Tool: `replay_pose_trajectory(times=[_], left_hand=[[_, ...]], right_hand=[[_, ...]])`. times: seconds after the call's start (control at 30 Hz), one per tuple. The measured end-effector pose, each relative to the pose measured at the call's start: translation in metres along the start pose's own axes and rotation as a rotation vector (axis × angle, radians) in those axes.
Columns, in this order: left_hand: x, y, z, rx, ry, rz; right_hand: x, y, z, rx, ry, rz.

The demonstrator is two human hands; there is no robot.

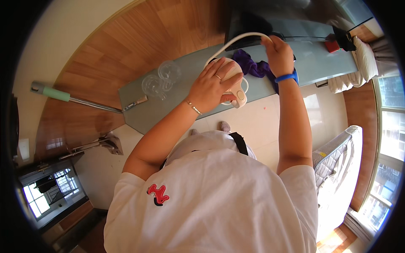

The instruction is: The person rinses a purple cloth in a bathroom sink, then moves to a bedroom to wipe a glass table and sweep the floor. They use a broom and dustpan to collect debris and carry it out of the room.

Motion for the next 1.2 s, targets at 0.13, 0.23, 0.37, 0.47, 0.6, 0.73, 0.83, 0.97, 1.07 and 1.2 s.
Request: replay_pose_trajectory(times=[0.13, 0.23, 0.37, 0.47, 0.6, 0.73, 0.83, 0.97, 1.07, 1.2], left_hand=[[-0.002, -0.002, -0.007, -0.038, -0.019, 0.095], [-0.010, 0.002, -0.010, -0.058, -0.015, 0.139], [-0.001, 0.002, 0.000, -0.107, -0.033, 0.104], [-0.002, 0.002, -0.002, -0.030, -0.051, 0.018], [-0.006, 0.002, 0.000, 0.036, -0.057, 0.015], [-0.005, 0.001, -0.001, 0.011, -0.064, 0.017], [-0.009, 0.000, -0.002, 0.012, -0.081, -0.003], [-0.004, 0.006, 0.001, -0.022, -0.087, 0.082], [-0.004, 0.008, -0.003, -0.063, -0.144, 0.059], [-0.012, 0.014, -0.008, -0.053, -0.197, -0.032]], right_hand=[[-0.119, -0.005, 0.067, 0.005, 0.300, 0.071], [-0.165, 0.035, 0.115, 0.199, 0.567, -0.166], [-0.156, 0.080, 0.091, 0.284, 0.640, -0.589], [-0.139, 0.053, 0.044, 0.148, 0.511, -0.507], [-0.151, 0.036, 0.042, 0.314, 0.628, -0.386], [-0.149, 0.075, 0.058, 0.377, 0.700, -0.341], [-0.137, 0.080, 0.036, 0.367, 0.642, -0.288], [-0.114, 0.055, 0.013, 0.345, 0.590, -0.217], [-0.151, 0.005, 0.051, 0.214, 0.632, -0.299], [-0.119, -0.004, 0.145, 0.214, 0.559, -0.313]])
Point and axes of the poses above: each hand's wrist, its own z-axis away from the middle knuckle, its own y-axis out of the palm, x = y × z, the point moved 6 cm from there along -z, towards the middle knuckle, and after that the axes turned 9 degrees about x, right-handed, at the moved point
